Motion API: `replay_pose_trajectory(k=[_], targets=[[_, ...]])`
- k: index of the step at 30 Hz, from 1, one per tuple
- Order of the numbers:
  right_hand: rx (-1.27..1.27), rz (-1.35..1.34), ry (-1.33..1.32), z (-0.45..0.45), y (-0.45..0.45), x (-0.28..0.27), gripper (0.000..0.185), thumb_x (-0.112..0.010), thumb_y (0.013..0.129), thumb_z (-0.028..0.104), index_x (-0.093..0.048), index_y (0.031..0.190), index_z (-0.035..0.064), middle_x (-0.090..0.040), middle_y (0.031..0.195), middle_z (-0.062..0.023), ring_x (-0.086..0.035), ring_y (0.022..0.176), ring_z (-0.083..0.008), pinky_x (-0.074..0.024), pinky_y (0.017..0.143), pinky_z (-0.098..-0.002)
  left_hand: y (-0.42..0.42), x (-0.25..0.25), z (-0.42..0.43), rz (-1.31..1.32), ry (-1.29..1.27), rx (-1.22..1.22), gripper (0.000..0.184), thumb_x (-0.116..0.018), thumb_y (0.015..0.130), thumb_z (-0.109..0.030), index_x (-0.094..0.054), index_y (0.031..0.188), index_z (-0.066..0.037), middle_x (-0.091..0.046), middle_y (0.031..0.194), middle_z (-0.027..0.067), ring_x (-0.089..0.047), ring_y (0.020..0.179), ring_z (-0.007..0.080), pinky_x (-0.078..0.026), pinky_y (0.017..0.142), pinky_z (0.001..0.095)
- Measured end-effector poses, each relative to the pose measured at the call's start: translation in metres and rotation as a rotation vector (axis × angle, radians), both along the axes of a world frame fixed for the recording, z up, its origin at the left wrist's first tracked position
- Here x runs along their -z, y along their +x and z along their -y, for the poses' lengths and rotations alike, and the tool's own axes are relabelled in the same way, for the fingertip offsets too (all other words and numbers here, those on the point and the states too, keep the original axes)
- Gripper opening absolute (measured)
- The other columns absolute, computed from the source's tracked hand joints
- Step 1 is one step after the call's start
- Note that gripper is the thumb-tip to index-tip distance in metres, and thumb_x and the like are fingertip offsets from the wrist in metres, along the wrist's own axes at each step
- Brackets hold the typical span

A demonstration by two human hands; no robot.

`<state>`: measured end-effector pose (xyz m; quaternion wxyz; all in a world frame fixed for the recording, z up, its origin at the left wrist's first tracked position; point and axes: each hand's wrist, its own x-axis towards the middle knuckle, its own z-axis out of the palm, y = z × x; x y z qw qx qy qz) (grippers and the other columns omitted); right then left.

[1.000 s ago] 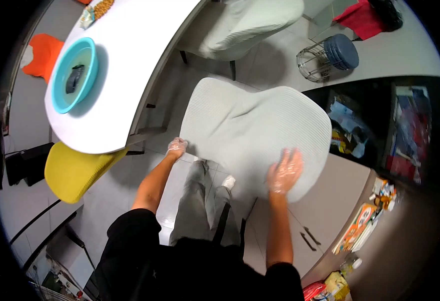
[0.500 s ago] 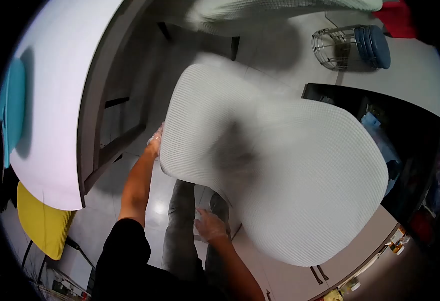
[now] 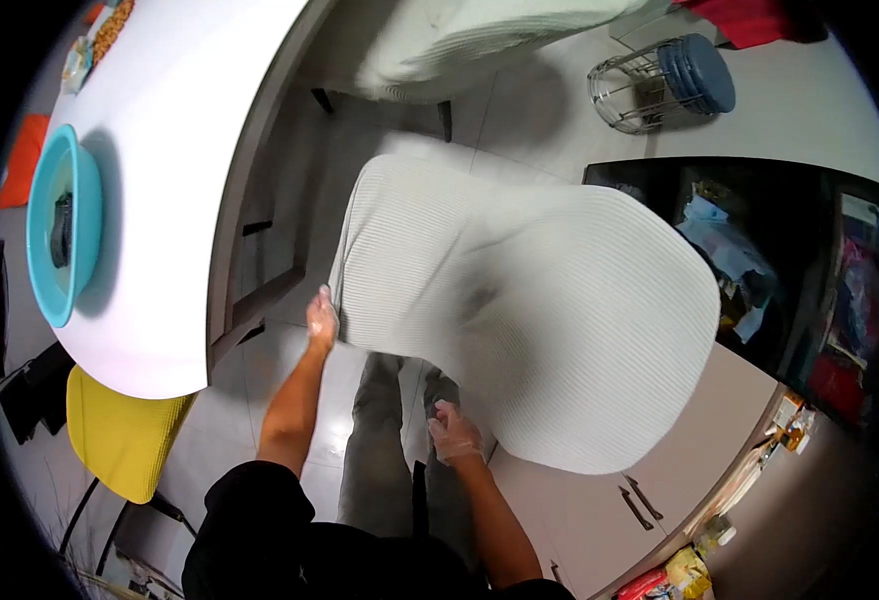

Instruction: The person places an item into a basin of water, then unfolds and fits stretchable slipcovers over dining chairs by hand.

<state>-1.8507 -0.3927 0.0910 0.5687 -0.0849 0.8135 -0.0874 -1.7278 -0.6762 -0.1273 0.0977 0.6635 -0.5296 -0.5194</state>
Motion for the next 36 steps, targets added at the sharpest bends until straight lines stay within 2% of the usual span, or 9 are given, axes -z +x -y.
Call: replay_pose_trajectory(k=[5, 8, 14, 20, 25, 28, 30, 32, 36], targets=[[0.024, -0.001, -0.013, -0.021, 0.014, -0.04, 0.046, -0.061, 0.089, 0.032, -0.054, 0.129, 0.0089, -0.065, 0.116, -0.0116, -0.062, 0.107, -0.0264, -0.0466, 0.092, -0.0356, -0.03, -0.066, -0.051, 0.013, 0.344, 0.291, 0.066, -0.058, 0.09, -0.051, -0.055, 0.125, 0.005, -0.06, 0.124, 0.0214, -0.054, 0.12, 0.0288, -0.04, 0.102, 0.0372], [0.018, 0.035, 0.031, -0.035, 0.023, -0.064, 0.046, -0.062, 0.088, 0.031, -0.055, 0.128, 0.0094, -0.066, 0.114, -0.0118, -0.063, 0.106, -0.0262, -0.0473, 0.092, -0.0355, -0.097, -0.083, -0.012, 0.06, 0.347, -0.159, 0.072, -0.061, 0.088, -0.048, -0.045, 0.135, 0.004, -0.051, 0.136, 0.0202, -0.047, 0.127, 0.0318, -0.036, 0.106, 0.0393], [0.127, -0.022, 0.07, -0.079, 0.05, -0.062, 0.045, -0.061, 0.088, 0.033, -0.055, 0.127, 0.0108, -0.066, 0.112, -0.0101, -0.062, 0.104, -0.0277, -0.0466, 0.092, -0.037, -0.272, -0.1, 0.09, -0.66, 0.317, -0.304, 0.07, -0.068, 0.084, -0.028, -0.039, 0.14, 0.002, -0.048, 0.137, 0.0176, -0.045, 0.126, 0.0277, -0.036, 0.107, 0.0392], [0.269, -0.18, -0.136, -0.11, 0.067, -0.062, 0.037, -0.065, 0.086, 0.031, -0.06, 0.114, 0.0067, -0.069, 0.093, -0.0138, -0.066, 0.087, -0.0284, -0.0516, 0.079, -0.04, -0.28, -0.195, -0.077, -0.574, 0.369, 0.688, 0.075, -0.07, 0.085, -0.039, -0.039, 0.14, 0.001, -0.045, 0.142, 0.0189, -0.041, 0.132, 0.029, -0.033, 0.11, 0.0392], [0.388, -0.595, 0.216, -0.151, 0.016, -0.086, 0.037, -0.06, 0.091, 0.032, -0.055, 0.117, 0.0059, -0.062, 0.104, -0.013, -0.058, 0.1, -0.0264, -0.0496, 0.085, -0.0395, -0.132, -0.181, -0.208, -0.548, 0.267, 0.847, 0.066, -0.067, 0.088, -0.023, -0.037, 0.139, 0.005, -0.059, 0.118, 0.0149, -0.059, 0.092, 0.019, -0.049, 0.08, 0.0306], [1.327, -0.725, -0.616, -0.171, -0.026, -0.104, 0.065, -0.073, 0.084, 0.024, -0.04, 0.136, 0.0027, -0.05, 0.129, -0.0165, -0.054, 0.112, -0.0283, -0.0481, 0.091, -0.0403, -0.036, -0.153, -0.225, -0.423, 0.488, 0.661, 0.059, -0.071, 0.083, -0.014, -0.043, 0.134, -0.001, -0.064, 0.092, 0.0079, -0.057, 0.066, 0.0136, -0.049, 0.058, 0.0293], [1.228, -0.766, -0.679, -0.145, -0.083, -0.15, 0.07, -0.075, 0.083, 0.022, -0.036, 0.139, 0.0028, -0.047, 0.13, -0.0158, -0.051, 0.114, -0.0267, -0.0472, 0.093, -0.0389, 0.011, -0.081, -0.222, -0.371, 0.246, 0.556, 0.06, -0.062, 0.083, -0.005, -0.036, 0.136, -0.01, -0.067, 0.083, 0.0074, -0.057, 0.058, 0.0218, -0.051, 0.056, 0.0372], [1.104, -0.811, -0.805, -0.145, -0.126, -0.139, 0.072, -0.075, 0.083, 0.023, -0.035, 0.139, 0.0028, -0.05, 0.128, -0.016, -0.053, 0.113, -0.0274, -0.0462, 0.095, -0.0381, -0.022, -0.202, -0.173, -0.115, 0.425, 0.435, 0.053, -0.066, 0.077, -0.005, -0.045, 0.126, -0.005, -0.066, 0.085, 0.0102, -0.059, 0.065, 0.0215, -0.051, 0.061, 0.0362], [0.54, -0.953, -0.334, -0.119, -0.187, -0.167, 0.07, -0.062, 0.089, 0.042, -0.035, 0.139, 0.0013, -0.054, 0.126, -0.0229, -0.054, 0.116, -0.0352, -0.0445, 0.096, -0.0427, -0.059, -0.293, -0.111, -0.221, -0.195, 0.593, 0.04, -0.069, 0.08, -0.011, -0.059, 0.116, 0.001, -0.067, 0.092, 0.0131, -0.064, 0.084, 0.0207, -0.051, 0.078, 0.0336]])
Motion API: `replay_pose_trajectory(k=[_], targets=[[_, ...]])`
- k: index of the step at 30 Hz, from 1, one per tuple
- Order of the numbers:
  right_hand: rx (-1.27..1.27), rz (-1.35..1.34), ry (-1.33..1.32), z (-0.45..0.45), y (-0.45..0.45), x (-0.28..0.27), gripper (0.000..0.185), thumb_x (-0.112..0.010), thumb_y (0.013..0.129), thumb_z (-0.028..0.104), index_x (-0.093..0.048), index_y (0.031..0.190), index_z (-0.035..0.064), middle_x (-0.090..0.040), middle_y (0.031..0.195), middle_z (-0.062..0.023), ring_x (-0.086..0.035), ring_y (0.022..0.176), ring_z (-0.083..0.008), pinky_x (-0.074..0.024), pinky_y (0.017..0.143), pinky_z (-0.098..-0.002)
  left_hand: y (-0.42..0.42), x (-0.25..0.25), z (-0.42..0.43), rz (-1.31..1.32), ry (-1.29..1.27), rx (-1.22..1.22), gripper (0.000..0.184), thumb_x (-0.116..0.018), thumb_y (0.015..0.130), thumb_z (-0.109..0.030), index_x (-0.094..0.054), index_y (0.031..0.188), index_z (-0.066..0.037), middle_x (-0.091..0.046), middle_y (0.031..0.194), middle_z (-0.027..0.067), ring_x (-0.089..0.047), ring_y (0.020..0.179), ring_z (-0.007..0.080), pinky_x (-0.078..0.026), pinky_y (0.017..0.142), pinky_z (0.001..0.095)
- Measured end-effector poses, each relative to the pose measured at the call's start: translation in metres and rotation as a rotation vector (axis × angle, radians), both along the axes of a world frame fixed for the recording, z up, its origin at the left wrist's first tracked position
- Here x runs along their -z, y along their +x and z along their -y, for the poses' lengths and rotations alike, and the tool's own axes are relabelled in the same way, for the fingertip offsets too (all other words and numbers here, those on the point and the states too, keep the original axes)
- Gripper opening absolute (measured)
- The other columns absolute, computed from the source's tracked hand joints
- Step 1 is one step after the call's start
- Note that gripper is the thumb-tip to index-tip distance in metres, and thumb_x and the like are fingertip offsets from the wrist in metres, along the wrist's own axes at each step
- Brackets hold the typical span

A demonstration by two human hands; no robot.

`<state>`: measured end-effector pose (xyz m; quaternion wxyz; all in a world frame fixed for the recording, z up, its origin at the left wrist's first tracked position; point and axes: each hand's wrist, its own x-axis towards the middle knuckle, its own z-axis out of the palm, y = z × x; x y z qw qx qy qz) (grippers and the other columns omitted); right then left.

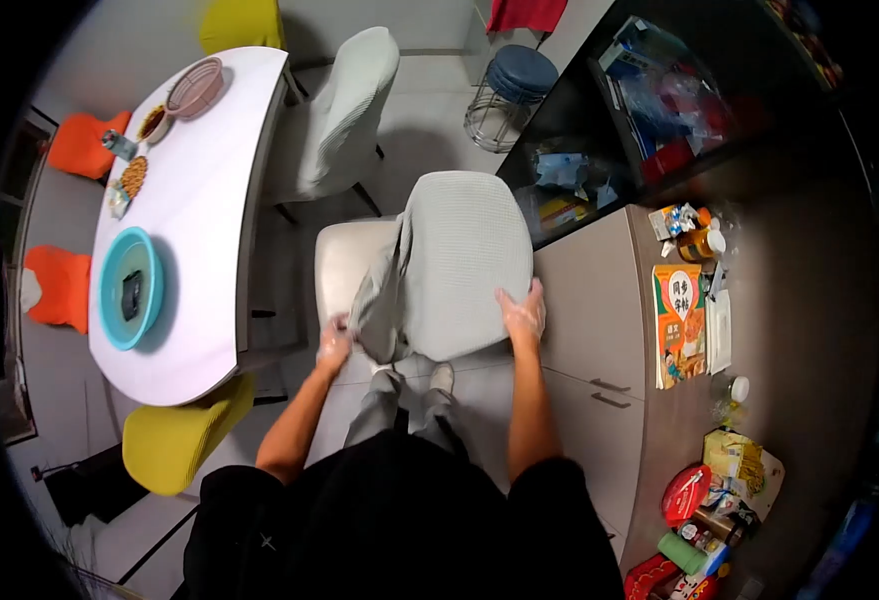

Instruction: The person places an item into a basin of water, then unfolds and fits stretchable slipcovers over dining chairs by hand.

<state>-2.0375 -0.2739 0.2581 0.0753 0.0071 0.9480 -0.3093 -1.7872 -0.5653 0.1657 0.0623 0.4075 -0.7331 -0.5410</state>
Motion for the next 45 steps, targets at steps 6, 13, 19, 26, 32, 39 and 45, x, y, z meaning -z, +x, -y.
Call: replay_pose_trajectory(k=[6, 13, 19, 26, 32, 39, 45], targets=[[-0.142, 0.07, 0.391, 0.008, -0.01, -0.062, 0.055, -0.039, 0.097, 0.051, -0.054, 0.112, 0.0007, -0.066, 0.106, -0.0201, -0.063, 0.099, -0.0378, -0.0491, 0.086, -0.0472, -0.042, -0.144, 0.019, -0.299, 0.119, -0.145, 0.028, -0.063, 0.09, -0.013, -0.059, 0.115, -0.002, -0.066, 0.096, 0.004, -0.059, 0.082, 0.0093, -0.047, 0.073, 0.0252], [-0.299, 0.032, 0.415, -0.018, -0.03, -0.055, 0.055, -0.033, 0.099, 0.051, -0.069, 0.1, 0.0087, -0.069, 0.102, -0.0147, -0.065, 0.097, -0.0347, -0.0516, 0.082, -0.0443, -0.019, -0.14, -0.094, -0.305, 0.372, 0.047, 0.025, -0.062, 0.091, -0.015, -0.06, 0.111, -0.001, -0.066, 0.087, 0.0039, -0.06, 0.074, 0.0109, -0.047, 0.066, 0.0232], [-0.333, 0.055, 0.286, -0.025, -0.047, -0.044, 0.049, -0.043, 0.095, 0.05, -0.069, 0.097, 0.0082, -0.067, 0.104, -0.0163, -0.063, 0.097, -0.0366, -0.0504, 0.082, -0.0458, -0.033, -0.122, -0.171, -0.234, 0.535, 0.215, 0.029, -0.059, 0.092, -0.011, -0.055, 0.119, 0.0, -0.062, 0.095, 0.0053, -0.057, 0.083, 0.0106, -0.048, 0.076, 0.0252], [-0.4, -0.111, -0.639, -0.017, -0.06, -0.076, 0.036, -0.06, 0.09, 0.034, -0.067, 0.081, -0.0007, -0.064, 0.066, -0.0148, -0.059, 0.056, -0.0266, -0.0461, 0.059, -0.0401, -0.053, -0.162, -0.184, -0.271, 0.075, 0.317, 0.084, -0.081, 0.077, -0.021, -0.032, 0.143, -0.004, -0.055, 0.122, 0.017, -0.055, 0.11, 0.0242, -0.047, 0.093, 0.037], [-1.336, 0.468, -1.486, -0.02, 0.101, -0.275, 0.029, -0.062, 0.088, 0.011, -0.049, 0.063, 0.0064, -0.047, 0.056, 0.002, -0.042, 0.044, -0.0077, -0.0334, 0.039, -0.0236, -0.089, -0.291, -0.198, -0.476, -0.205, 0.357, 0.091, -0.076, 0.072, -0.037, -0.021, 0.135, 0.0, -0.038, 0.131, 0.0224, -0.038, 0.122, 0.0322, -0.033, 0.103, 0.0401], [-1.208, -0.336, -0.812, -0.006, 0.103, -0.283, 0.039, -0.08, 0.073, 0.033, -0.061, 0.095, 0.0063, -0.063, 0.09, -0.0094, -0.06, 0.084, -0.0266, -0.0483, 0.075, -0.0373, -0.062, -0.397, -0.149, -0.332, -0.509, 0.065, 0.04, -0.056, 0.091, -0.038, -0.061, 0.113, -0.005, -0.062, 0.101, 0.0159, -0.058, 0.094, 0.0278, -0.047, 0.084, 0.0378], [-1.083, -0.464, -0.431, 0.038, 0.077, -0.209, 0.132, -0.091, 0.054, 0.033, -0.006, 0.15, 0.0024, -0.015, 0.154, -0.0219, -0.014, 0.143, -0.0405, -0.0184, 0.116, -0.0465, -0.011, -0.353, -0.106, -0.938, 0.351, -0.432, 0.04, -0.056, 0.092, -0.038, -0.062, 0.115, -0.005, -0.063, 0.106, 0.0134, -0.059, 0.096, 0.0261, -0.048, 0.086, 0.0361]])
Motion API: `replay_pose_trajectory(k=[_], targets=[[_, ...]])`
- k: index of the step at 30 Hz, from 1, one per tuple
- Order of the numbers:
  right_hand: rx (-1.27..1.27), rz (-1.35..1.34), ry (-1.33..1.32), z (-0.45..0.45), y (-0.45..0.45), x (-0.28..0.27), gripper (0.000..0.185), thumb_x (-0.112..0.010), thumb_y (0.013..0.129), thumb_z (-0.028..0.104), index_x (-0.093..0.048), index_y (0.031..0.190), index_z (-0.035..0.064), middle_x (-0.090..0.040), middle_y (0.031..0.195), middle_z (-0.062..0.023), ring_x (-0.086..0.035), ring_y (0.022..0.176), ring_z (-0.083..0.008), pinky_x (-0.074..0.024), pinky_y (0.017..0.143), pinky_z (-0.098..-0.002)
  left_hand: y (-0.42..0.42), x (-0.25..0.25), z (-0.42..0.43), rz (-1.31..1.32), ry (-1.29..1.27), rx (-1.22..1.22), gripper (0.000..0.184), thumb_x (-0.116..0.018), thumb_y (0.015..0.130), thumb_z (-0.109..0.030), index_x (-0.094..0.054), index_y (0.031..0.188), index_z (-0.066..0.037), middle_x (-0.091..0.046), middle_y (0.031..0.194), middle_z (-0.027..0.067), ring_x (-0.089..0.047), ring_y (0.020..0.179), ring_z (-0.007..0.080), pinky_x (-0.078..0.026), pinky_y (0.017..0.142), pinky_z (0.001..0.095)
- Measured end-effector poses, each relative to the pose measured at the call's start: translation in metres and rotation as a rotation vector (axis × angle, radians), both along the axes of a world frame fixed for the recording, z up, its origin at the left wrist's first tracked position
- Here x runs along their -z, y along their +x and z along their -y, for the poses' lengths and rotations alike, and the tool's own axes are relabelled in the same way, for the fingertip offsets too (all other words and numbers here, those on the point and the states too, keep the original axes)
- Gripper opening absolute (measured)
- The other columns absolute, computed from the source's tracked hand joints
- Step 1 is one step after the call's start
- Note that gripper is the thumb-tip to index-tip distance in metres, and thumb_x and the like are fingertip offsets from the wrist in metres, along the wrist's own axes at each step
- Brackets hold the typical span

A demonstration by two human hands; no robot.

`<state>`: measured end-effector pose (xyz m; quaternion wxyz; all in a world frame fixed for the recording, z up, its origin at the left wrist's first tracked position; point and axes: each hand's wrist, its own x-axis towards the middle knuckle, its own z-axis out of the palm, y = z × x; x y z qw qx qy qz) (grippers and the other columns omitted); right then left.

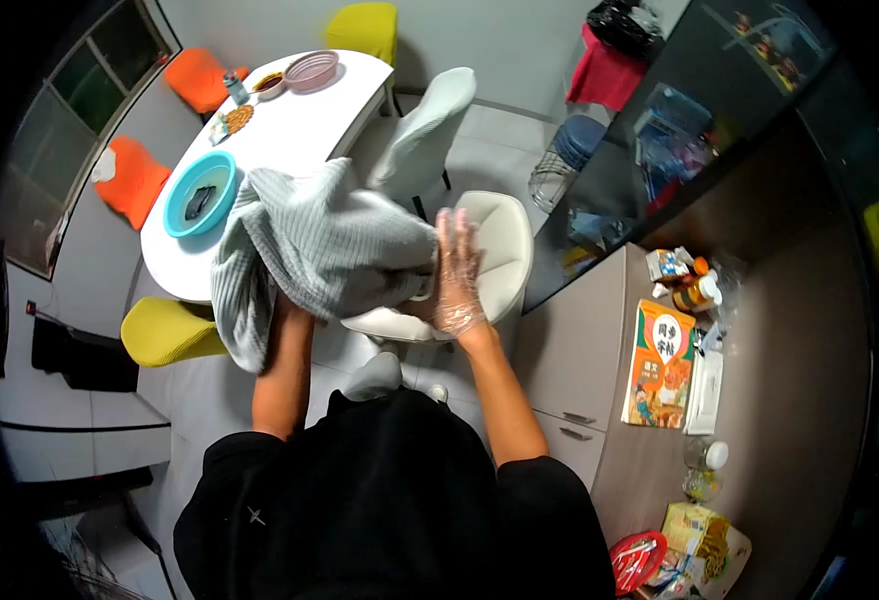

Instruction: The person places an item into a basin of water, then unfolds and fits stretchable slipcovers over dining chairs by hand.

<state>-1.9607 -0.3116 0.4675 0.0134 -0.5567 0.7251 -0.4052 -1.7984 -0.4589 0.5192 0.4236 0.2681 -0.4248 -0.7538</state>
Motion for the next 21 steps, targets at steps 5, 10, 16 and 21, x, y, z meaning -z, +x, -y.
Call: replay_pose_trajectory(k=[5, 10, 16, 21], targets=[[-0.252, 1.305, -0.024, 0.05, 0.035, 0.057, 0.071, -0.06, 0.084, 0.001, -0.027, 0.146, 0.0031, -0.046, 0.137, -0.0092, -0.05, 0.12, -0.0233, -0.0398, 0.103, -0.0338, -0.028, 0.071, 0.043, -0.159, 0.46, -0.02, 0.043, -0.057, 0.093, -0.036, -0.061, 0.12, -0.003, -0.065, 0.113, 0.0076, -0.061, 0.097, 0.0248, -0.05, 0.091, 0.0347], [0.245, 1.733, -0.015, 0.079, 0.019, 0.164, 0.061, -0.054, 0.088, 0.018, -0.035, 0.145, 0.0049, -0.051, 0.135, -0.015, -0.051, 0.119, -0.0232, -0.0425, 0.096, -0.035, -0.011, 0.172, 0.095, 0.031, 0.591, -0.079, 0.027, -0.066, 0.085, -0.02, -0.063, 0.106, -0.003, -0.066, 0.104, 0.0112, -0.065, 0.095, 0.0248, -0.053, 0.086, 0.0409], [0.551, 1.168, 0.012, 0.144, -0.076, 0.163, 0.068, -0.062, 0.079, 0.024, -0.042, 0.141, 0.0031, -0.058, 0.123, -0.0154, -0.056, 0.109, -0.0227, -0.044, 0.094, -0.0346, -0.069, 0.171, 0.169, 0.064, 0.706, 0.052, 0.038, -0.056, 0.087, -0.012, -0.053, 0.121, 0.003, -0.062, 0.115, 0.0172, -0.062, 0.103, 0.031, -0.052, 0.09, 0.0446], [0.306, 0.715, -0.318, 0.241, -0.202, 0.016, 0.041, -0.06, 0.083, 0.016, -0.054, 0.119, -0.001, -0.061, 0.107, -0.0127, -0.057, 0.095, -0.0191, -0.0472, 0.083, -0.0321, -0.18, 0.057, 0.258, -0.094, 0.514, 0.273, 0.044, -0.057, 0.09, -0.018, -0.048, 0.128, 0.003, -0.058, 0.123, 0.0183, -0.058, 0.112, 0.0315, -0.049, 0.095, 0.0468]])
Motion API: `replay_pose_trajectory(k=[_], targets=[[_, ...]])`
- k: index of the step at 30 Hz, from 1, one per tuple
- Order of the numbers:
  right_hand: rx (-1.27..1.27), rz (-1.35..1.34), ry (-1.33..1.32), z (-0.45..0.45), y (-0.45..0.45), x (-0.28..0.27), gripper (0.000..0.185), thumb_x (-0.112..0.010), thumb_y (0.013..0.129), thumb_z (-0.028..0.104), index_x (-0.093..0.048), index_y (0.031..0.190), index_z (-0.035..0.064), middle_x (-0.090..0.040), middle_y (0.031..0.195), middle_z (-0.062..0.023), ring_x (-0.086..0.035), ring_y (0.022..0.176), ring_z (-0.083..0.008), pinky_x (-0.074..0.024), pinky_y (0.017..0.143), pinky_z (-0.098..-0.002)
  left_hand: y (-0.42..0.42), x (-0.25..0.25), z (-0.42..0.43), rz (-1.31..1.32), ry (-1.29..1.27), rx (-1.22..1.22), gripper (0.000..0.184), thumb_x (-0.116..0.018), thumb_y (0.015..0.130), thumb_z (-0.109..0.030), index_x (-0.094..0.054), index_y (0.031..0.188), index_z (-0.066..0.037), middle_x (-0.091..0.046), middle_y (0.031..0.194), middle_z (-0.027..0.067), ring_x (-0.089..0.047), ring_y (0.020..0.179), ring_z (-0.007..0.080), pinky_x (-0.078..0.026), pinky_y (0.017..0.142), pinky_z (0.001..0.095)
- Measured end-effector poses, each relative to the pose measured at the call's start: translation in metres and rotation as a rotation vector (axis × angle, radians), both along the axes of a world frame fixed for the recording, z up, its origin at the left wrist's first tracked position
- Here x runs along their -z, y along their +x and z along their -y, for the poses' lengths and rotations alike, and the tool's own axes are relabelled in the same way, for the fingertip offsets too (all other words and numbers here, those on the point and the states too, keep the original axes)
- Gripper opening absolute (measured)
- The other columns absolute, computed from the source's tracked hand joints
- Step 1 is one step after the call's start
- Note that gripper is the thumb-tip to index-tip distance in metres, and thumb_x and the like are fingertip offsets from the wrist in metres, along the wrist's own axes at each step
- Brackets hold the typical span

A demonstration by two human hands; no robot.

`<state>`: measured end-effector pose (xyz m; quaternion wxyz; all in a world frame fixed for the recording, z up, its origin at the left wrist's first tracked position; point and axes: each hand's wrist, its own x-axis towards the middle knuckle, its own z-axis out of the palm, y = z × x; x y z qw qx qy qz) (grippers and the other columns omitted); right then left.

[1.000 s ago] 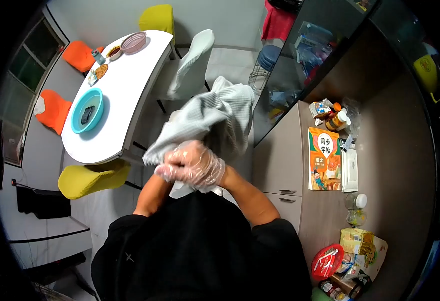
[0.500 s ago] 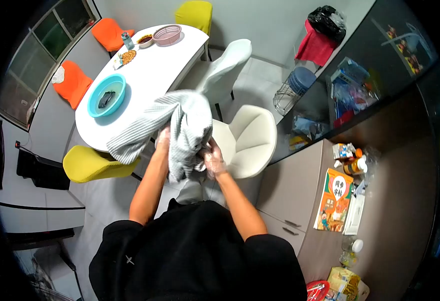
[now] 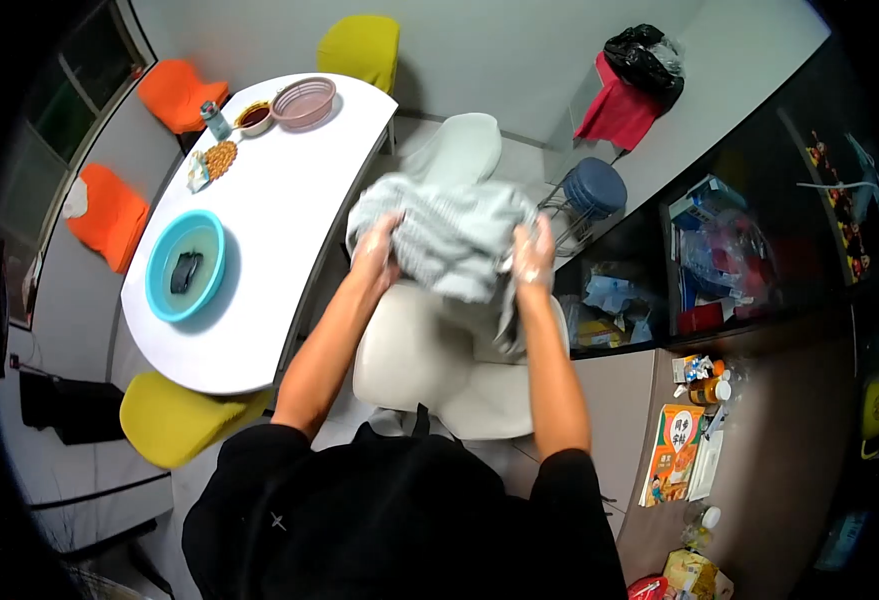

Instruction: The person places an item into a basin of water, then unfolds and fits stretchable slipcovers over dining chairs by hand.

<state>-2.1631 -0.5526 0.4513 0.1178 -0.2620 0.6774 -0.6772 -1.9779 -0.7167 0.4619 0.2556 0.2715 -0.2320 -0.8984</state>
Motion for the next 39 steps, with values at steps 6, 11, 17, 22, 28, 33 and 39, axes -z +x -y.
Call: replay_pose_trajectory(k=[6, 11, 17, 22, 28, 33, 39], targets=[[0.419, -0.346, 0.412, 0.078, -0.049, -0.066, 0.08, -0.075, 0.08, 0.037, -0.033, 0.139, 0.002, -0.045, 0.135, -0.0291, -0.05, 0.123, -0.0337, -0.0411, 0.099, -0.0372, -0.103, 0.006, 0.127, -0.312, 0.044, 0.207, 0.085, -0.055, 0.087, -0.062, -0.033, 0.142, -0.001, -0.043, 0.142, 0.0193, -0.055, 0.119, 0.0313, -0.043, 0.099, 0.0544], [-0.094, 0.031, 0.049, 0.048, 0.032, 0.062, 0.063, -0.065, 0.082, 0.0, -0.036, 0.137, 0.009, -0.053, 0.121, -0.0152, -0.056, 0.106, -0.0226, -0.0509, 0.083, -0.0363, -0.043, 0.16, 0.099, 0.224, -0.056, 0.491, 0.073, -0.056, 0.087, -0.058, -0.046, 0.133, -0.002, -0.063, 0.107, 0.0159, -0.063, 0.088, 0.023, -0.052, 0.066, 0.0396], [-0.296, 0.073, 0.698, -0.009, 0.163, 0.185, 0.062, -0.073, 0.078, 0.023, -0.043, 0.131, 0.0129, -0.064, 0.108, -0.0124, -0.062, 0.088, -0.0246, -0.0514, 0.082, -0.0374, 0.102, 0.256, -0.024, 0.638, 0.092, 0.605, 0.035, -0.049, 0.096, -0.033, -0.056, 0.118, -0.007, -0.064, 0.111, 0.0077, -0.063, 0.089, 0.0184, -0.052, 0.075, 0.0356], [-0.666, 0.207, 0.643, -0.003, 0.248, 0.173, 0.051, -0.073, 0.078, 0.024, -0.052, 0.122, 0.0099, -0.067, 0.1, -0.0123, -0.064, 0.089, -0.0244, -0.0507, 0.081, -0.0368, 0.177, 0.216, -0.065, 0.501, -0.048, 0.452, 0.029, -0.046, 0.096, -0.024, -0.056, 0.115, -0.005, -0.064, 0.107, 0.0075, -0.063, 0.089, 0.0166, -0.054, 0.079, 0.0347], [-0.88, 0.16, 0.635, 0.029, 0.311, 0.158, 0.04, -0.069, 0.082, 0.012, -0.054, 0.119, 0.0068, -0.067, 0.099, -0.0098, -0.063, 0.088, -0.0168, -0.0503, 0.081, -0.0304, 0.259, 0.173, -0.062, 0.652, -0.284, 0.137, 0.023, -0.056, 0.092, -0.017, -0.054, 0.113, -0.007, -0.064, 0.097, 0.0039, -0.062, 0.085, 0.0127, -0.051, 0.074, 0.0283], [-1.0, 0.163, 0.555, 0.038, 0.341, 0.148, 0.044, -0.07, 0.08, 0.02, -0.056, 0.119, 0.0077, -0.07, 0.093, -0.0073, -0.066, 0.081, -0.0177, -0.0518, 0.074, -0.032, 0.324, 0.134, -0.051, 0.724, -0.222, 0.01, 0.029, -0.063, 0.09, -0.023, -0.054, 0.115, -0.01, -0.066, 0.097, 0.0038, -0.062, 0.082, 0.012, -0.049, 0.073, 0.0281], [-1.037, 0.108, 0.65, 0.063, 0.361, 0.15, 0.044, -0.068, 0.08, 0.022, -0.057, 0.119, 0.0059, -0.07, 0.095, -0.0076, -0.066, 0.084, -0.0181, -0.0516, 0.077, -0.0322, 0.373, 0.114, -0.027, 0.758, -0.174, -0.163, 0.033, -0.063, 0.089, -0.025, -0.053, 0.117, -0.011, -0.066, 0.099, 0.0033, -0.063, 0.081, 0.0125, -0.05, 0.074, 0.0295]])
